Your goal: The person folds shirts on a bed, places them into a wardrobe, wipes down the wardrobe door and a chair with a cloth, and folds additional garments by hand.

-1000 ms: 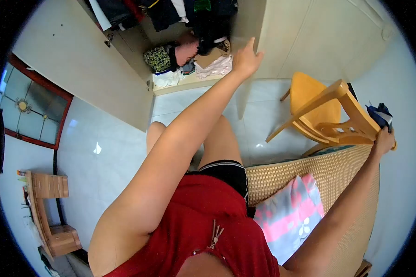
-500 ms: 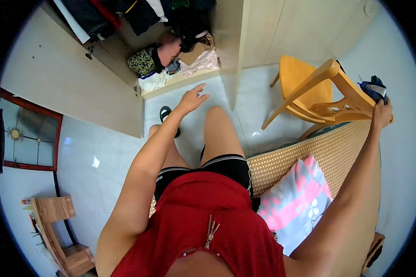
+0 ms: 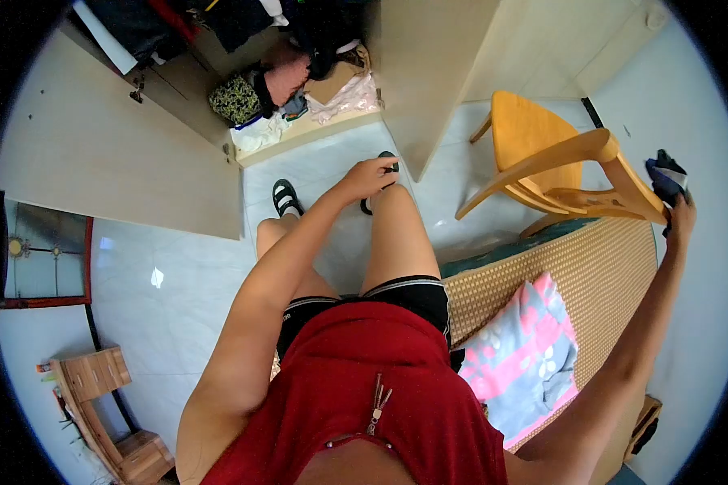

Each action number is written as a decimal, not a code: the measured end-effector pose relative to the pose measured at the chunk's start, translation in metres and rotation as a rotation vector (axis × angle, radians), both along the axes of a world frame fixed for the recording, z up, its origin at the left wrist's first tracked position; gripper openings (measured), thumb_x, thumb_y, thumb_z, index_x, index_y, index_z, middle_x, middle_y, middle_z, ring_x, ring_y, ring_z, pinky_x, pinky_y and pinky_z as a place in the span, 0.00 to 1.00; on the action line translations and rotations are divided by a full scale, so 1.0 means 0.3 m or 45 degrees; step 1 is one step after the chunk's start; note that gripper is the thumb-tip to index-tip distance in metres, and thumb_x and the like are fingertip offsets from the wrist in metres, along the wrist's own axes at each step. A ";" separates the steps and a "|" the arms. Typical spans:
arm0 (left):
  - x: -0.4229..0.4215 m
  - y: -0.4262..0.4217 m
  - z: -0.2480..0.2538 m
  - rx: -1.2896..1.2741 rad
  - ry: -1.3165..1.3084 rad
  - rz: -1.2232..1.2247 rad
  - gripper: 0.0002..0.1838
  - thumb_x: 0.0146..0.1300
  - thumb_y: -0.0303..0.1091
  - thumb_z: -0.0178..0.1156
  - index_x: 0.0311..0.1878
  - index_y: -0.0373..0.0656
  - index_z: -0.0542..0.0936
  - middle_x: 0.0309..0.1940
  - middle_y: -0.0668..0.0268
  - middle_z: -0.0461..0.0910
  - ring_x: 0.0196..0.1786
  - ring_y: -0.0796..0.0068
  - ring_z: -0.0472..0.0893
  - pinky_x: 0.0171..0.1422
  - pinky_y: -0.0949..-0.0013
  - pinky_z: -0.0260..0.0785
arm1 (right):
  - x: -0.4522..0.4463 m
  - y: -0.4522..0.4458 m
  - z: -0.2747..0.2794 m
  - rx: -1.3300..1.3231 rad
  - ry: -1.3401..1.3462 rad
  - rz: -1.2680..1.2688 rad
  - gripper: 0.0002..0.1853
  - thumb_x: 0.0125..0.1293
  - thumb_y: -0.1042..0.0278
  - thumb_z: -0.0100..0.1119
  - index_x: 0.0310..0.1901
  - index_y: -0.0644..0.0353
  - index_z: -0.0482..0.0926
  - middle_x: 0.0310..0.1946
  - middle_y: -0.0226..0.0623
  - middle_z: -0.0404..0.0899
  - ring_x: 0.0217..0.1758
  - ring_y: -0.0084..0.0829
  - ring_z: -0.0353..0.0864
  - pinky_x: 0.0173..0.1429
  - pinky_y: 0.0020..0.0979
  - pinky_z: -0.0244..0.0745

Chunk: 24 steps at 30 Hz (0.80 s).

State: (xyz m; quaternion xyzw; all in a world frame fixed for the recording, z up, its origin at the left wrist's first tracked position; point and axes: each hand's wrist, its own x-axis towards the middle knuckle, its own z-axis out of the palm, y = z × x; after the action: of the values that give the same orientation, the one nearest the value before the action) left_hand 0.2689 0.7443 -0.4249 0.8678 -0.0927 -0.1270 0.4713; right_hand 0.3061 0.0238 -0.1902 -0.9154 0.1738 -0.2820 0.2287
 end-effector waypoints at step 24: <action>0.081 0.522 -0.475 -0.011 0.289 0.549 0.24 0.62 0.47 0.59 0.57 0.43 0.77 0.43 0.58 0.84 0.47 0.63 0.82 0.53 0.65 0.72 | 0.215 1.291 0.065 -1.604 0.204 0.091 0.32 0.58 0.56 0.66 0.65 0.44 0.67 0.64 0.35 0.68 0.67 0.38 0.67 0.70 0.48 0.59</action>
State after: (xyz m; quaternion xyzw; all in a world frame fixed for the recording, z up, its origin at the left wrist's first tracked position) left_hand 0.2931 0.9008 -0.5673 0.8456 0.1477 -0.1200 0.4987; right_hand 0.3704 0.4110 -0.1706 -0.8979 -0.0396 -0.2531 -0.3580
